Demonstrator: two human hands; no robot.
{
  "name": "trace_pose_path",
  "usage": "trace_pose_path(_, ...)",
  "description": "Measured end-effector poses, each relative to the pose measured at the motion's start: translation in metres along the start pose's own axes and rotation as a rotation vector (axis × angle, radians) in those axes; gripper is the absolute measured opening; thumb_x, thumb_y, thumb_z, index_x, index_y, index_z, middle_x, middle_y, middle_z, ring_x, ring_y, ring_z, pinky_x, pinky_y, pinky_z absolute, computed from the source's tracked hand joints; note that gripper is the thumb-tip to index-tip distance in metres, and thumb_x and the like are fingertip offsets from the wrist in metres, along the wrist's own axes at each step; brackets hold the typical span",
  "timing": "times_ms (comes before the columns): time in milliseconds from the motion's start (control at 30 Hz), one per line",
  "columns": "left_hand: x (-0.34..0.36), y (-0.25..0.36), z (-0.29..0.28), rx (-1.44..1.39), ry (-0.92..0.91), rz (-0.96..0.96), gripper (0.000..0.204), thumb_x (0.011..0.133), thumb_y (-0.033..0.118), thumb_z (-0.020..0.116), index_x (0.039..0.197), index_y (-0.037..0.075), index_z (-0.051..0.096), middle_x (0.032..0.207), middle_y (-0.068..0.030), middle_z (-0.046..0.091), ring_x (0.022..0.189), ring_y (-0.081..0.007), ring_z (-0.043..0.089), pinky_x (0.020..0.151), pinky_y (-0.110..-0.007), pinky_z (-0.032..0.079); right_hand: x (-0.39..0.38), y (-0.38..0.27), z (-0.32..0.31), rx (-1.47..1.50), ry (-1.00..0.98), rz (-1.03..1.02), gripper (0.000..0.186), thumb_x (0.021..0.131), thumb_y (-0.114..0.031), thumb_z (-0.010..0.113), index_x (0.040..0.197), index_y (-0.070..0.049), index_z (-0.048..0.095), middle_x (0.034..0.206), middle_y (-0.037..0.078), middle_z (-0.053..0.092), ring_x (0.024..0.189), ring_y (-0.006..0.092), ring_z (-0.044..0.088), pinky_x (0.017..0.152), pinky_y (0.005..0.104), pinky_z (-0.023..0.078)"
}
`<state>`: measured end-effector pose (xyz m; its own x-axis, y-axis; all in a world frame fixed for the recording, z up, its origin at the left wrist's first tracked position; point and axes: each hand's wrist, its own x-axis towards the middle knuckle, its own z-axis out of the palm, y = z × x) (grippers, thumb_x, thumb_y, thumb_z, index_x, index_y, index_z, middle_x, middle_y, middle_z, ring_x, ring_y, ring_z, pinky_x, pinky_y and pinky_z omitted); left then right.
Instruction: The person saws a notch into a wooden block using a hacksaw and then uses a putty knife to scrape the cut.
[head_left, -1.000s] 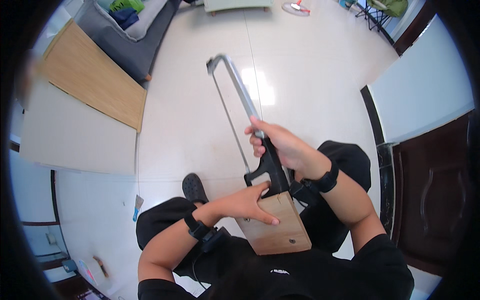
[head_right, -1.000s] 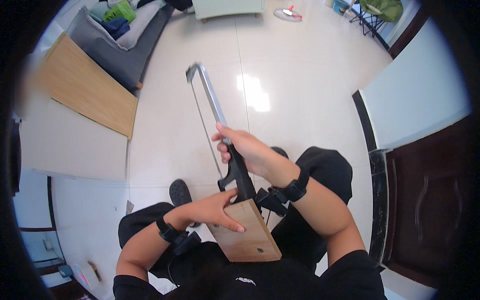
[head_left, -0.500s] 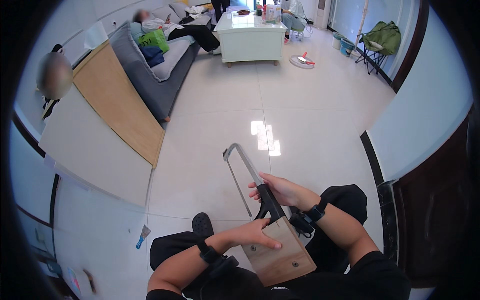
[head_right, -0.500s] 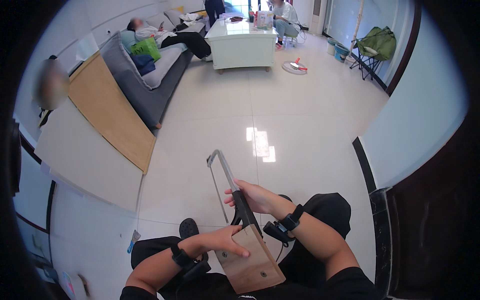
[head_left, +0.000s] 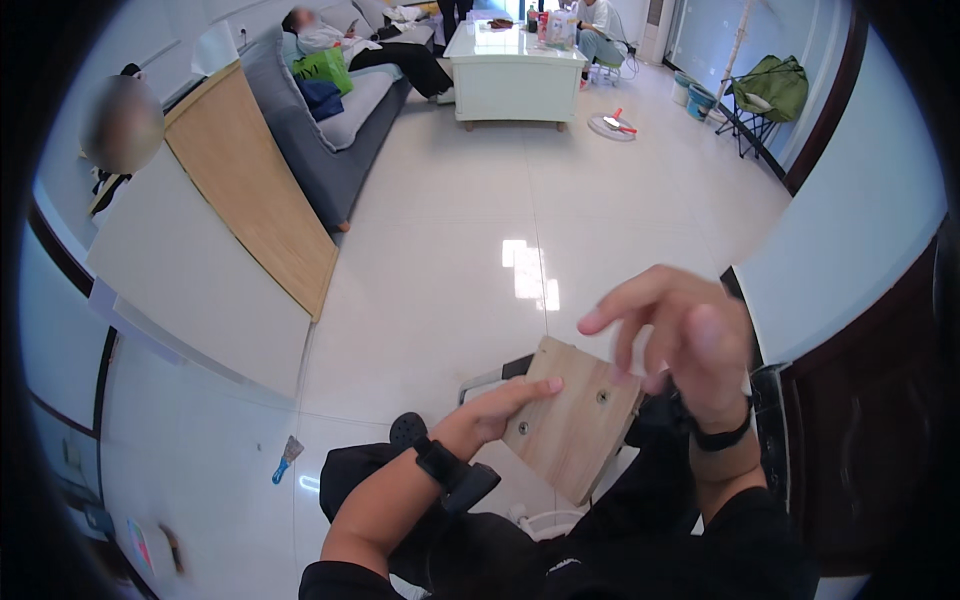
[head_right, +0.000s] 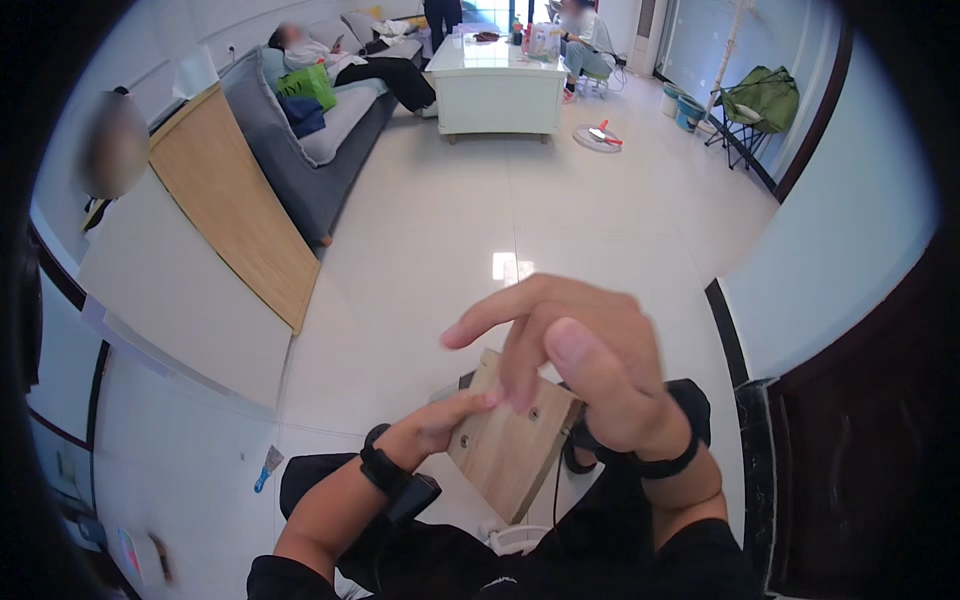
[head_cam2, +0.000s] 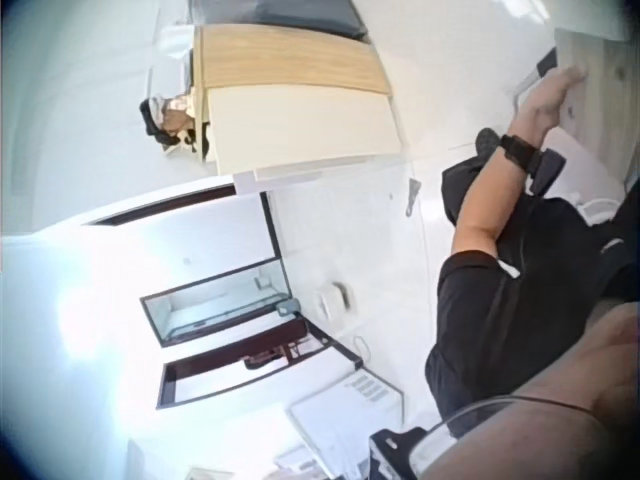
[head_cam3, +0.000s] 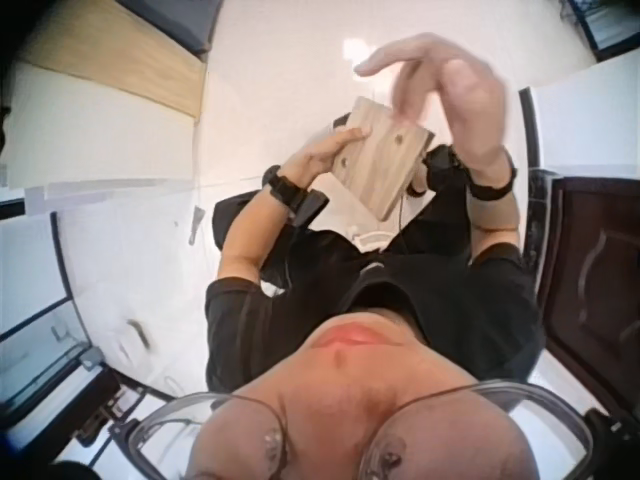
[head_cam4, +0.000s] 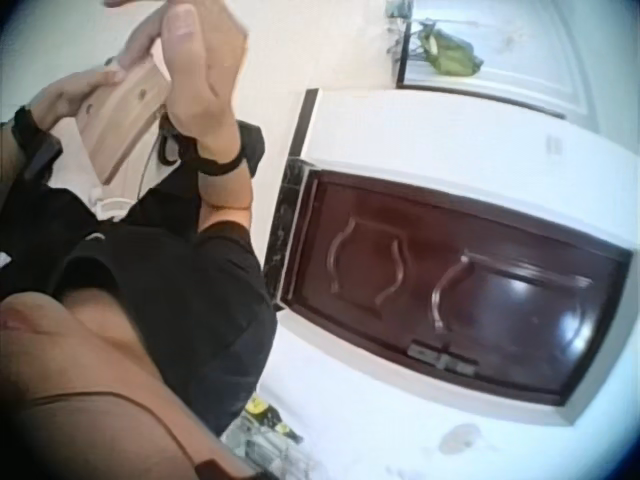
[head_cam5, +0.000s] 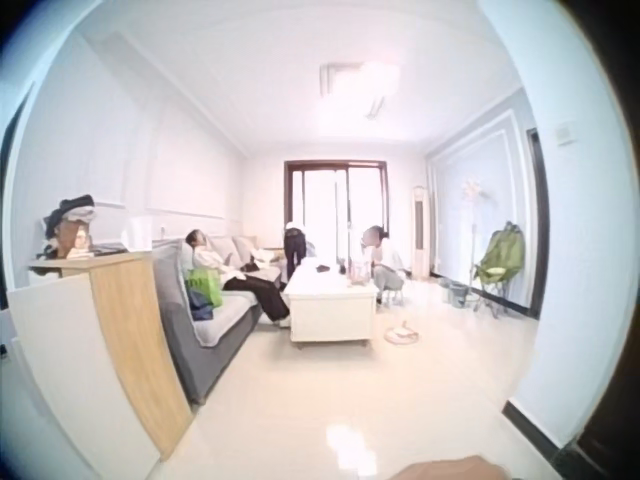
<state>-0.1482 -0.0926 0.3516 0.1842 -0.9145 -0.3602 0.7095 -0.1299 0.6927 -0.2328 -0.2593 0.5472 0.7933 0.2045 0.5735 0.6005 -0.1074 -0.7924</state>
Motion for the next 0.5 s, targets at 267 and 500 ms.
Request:
trace_pose_path(267,-0.011,0.012,0.005,0.084,0.072,0.065,0.075,0.083,0.046,0.07,0.135,-0.001,0.043,0.126,-0.015,0.057,0.112,-0.0234,0.058,0.094,-0.038,0.048,0.003,-0.068,-0.027,0.511,-0.669,-0.104,0.047,0.102,-0.03,0.036,0.074,-0.002,0.06,0.099,0.021,0.067,0.054,0.0211,0.059,0.044,0.0247,0.046)
trace_pose_path(500,0.009,0.008,0.005,0.033,0.055,0.086,0.071,0.084,0.042,0.071,0.134,-0.002,0.046,0.127,-0.014,0.057,0.115,-0.0226,0.056,0.097,-0.036,0.046,-0.025,-0.106,-0.029,0.474,-0.709,-0.29,0.038,0.1,-0.027,0.041,0.082,-0.002,0.063,0.099,0.021,0.067,0.063,0.023,0.062,0.054,0.0307,0.048)
